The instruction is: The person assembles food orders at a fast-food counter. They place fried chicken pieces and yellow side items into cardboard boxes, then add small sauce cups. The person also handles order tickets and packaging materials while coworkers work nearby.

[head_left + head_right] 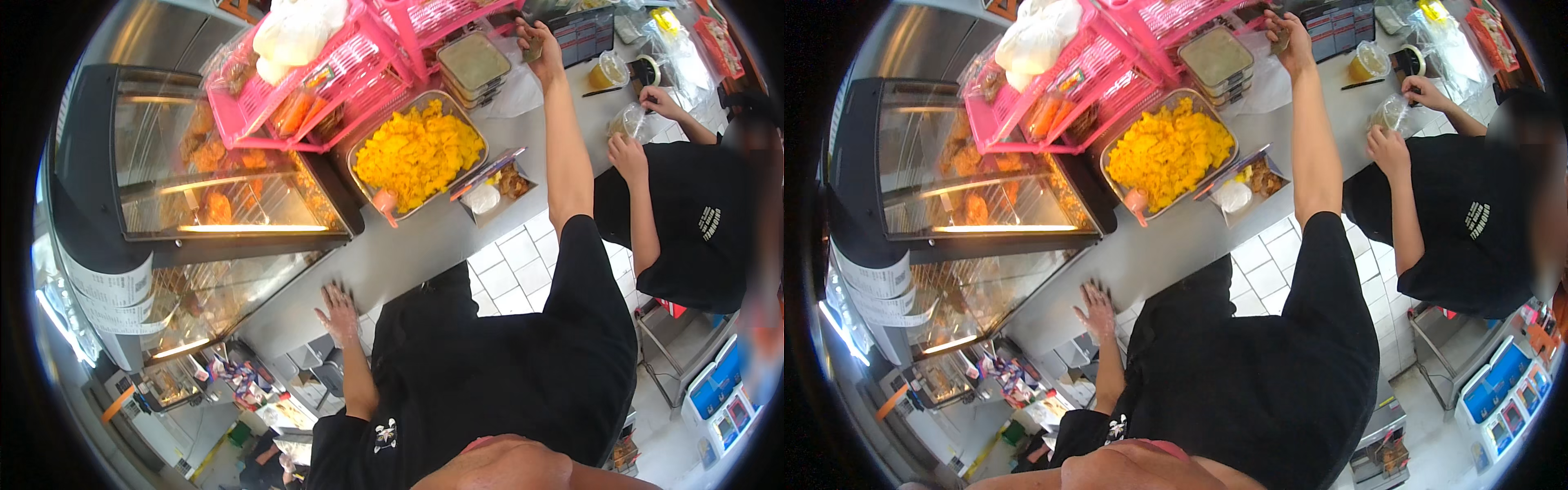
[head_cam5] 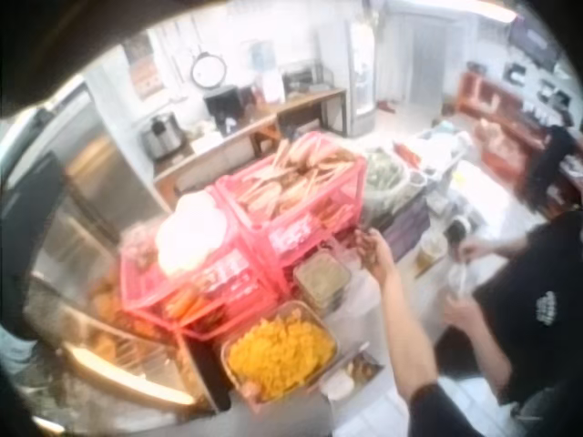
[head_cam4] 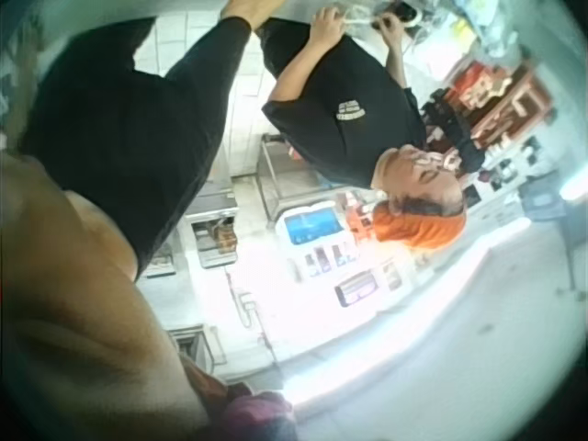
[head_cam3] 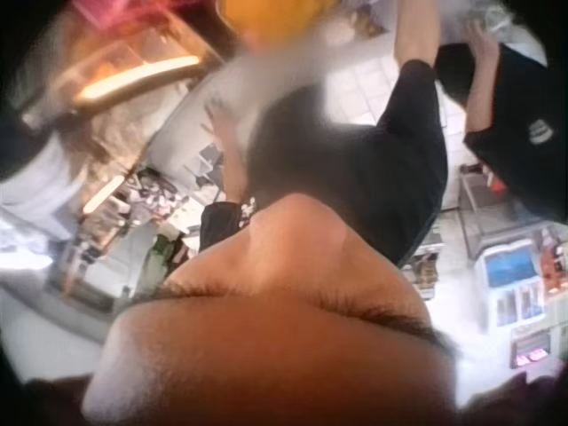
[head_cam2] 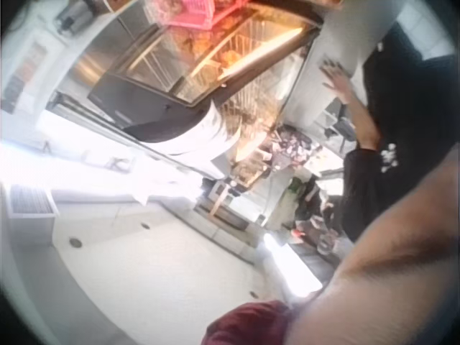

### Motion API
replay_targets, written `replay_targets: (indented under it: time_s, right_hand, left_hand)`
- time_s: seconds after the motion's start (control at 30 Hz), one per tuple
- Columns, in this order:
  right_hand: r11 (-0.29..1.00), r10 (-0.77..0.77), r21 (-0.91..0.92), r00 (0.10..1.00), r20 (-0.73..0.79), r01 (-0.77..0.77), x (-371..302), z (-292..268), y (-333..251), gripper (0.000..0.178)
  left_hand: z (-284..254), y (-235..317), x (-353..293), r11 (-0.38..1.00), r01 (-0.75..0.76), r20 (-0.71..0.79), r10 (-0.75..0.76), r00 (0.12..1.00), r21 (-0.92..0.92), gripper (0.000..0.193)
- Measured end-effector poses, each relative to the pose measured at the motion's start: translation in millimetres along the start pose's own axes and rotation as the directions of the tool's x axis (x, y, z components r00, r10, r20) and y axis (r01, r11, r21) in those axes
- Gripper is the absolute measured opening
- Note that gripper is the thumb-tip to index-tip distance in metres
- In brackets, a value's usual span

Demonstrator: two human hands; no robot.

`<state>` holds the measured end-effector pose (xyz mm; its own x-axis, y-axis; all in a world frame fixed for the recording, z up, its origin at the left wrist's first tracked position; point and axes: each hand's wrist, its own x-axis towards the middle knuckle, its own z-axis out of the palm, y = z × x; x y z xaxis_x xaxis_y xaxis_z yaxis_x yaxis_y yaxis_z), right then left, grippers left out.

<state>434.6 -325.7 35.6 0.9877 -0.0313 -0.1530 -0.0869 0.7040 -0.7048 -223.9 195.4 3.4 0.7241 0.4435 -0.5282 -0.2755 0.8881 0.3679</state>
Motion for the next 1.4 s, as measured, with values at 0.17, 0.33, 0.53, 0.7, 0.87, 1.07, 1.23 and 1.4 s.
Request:
replay_targets:
  time_s: [0.17,0.33,0.53,0.7,0.87,1.07,1.23,1.4]
  right_hand:
    - [0.79,0.032,-0.602,0.988,-0.149,-0.116,-24.7,-10.8,9.8,0.01]
    - [0.743,-0.105,-0.666,0.994,-0.016,0.068,-62.6,12.7,-19.0,0.026]
    - [0.475,-0.141,-0.828,0.954,0.263,0.298,-118.4,50.7,-23.1,0.054]
    - [0.466,0.05,-0.885,0.998,0.038,0.011,-130.9,54.4,-11.0,0.061]
    - [0.189,-0.47,-0.896,0.839,0.276,0.401,-141.7,80.0,-11.3,0.044]
    - [0.676,-0.262,-0.644,0.934,0.242,0.357,-235.5,132.9,-8.6,0.016]
    - [0.839,0.022,-0.508,0.921,0.389,0.195,-306.7,172.0,46.7,0.011]
    - [0.805,0.371,-0.589,0.832,0.413,-0.066,-357.6,185.4,105.1,0.019]
  left_hand:
    - [-2.7,-0.4,3.1,0.999,-0.011,-0.02,0.012,1.0,0.045,0.061]
    - [2.8,-1.9,0.9,0.999,-0.018,0.003,0.018,1.0,0.048,0.06]
    - [8.1,-6.1,-0.1,0.999,-0.018,0.056,0.016,0.998,0.039,0.059]
    - [10.0,-7.8,0.7,0.998,-0.042,0.003,0.042,0.999,0.046,0.059]
    - [6.5,-6.3,-0.1,0.997,-0.047,-0.018,0.048,0.999,0.053,0.059]
    - [4.0,-5.9,2.2,0.999,-0.023,-0.009,0.023,1.0,0.031,0.059]
    - [1.2,-3.0,2.5,0.999,0.027,0.033,-0.026,0.999,-0.045,0.06]
    - [-8.1,2.0,3.4,0.999,0.032,0.026,-0.032,0.999,-0.02,0.059]
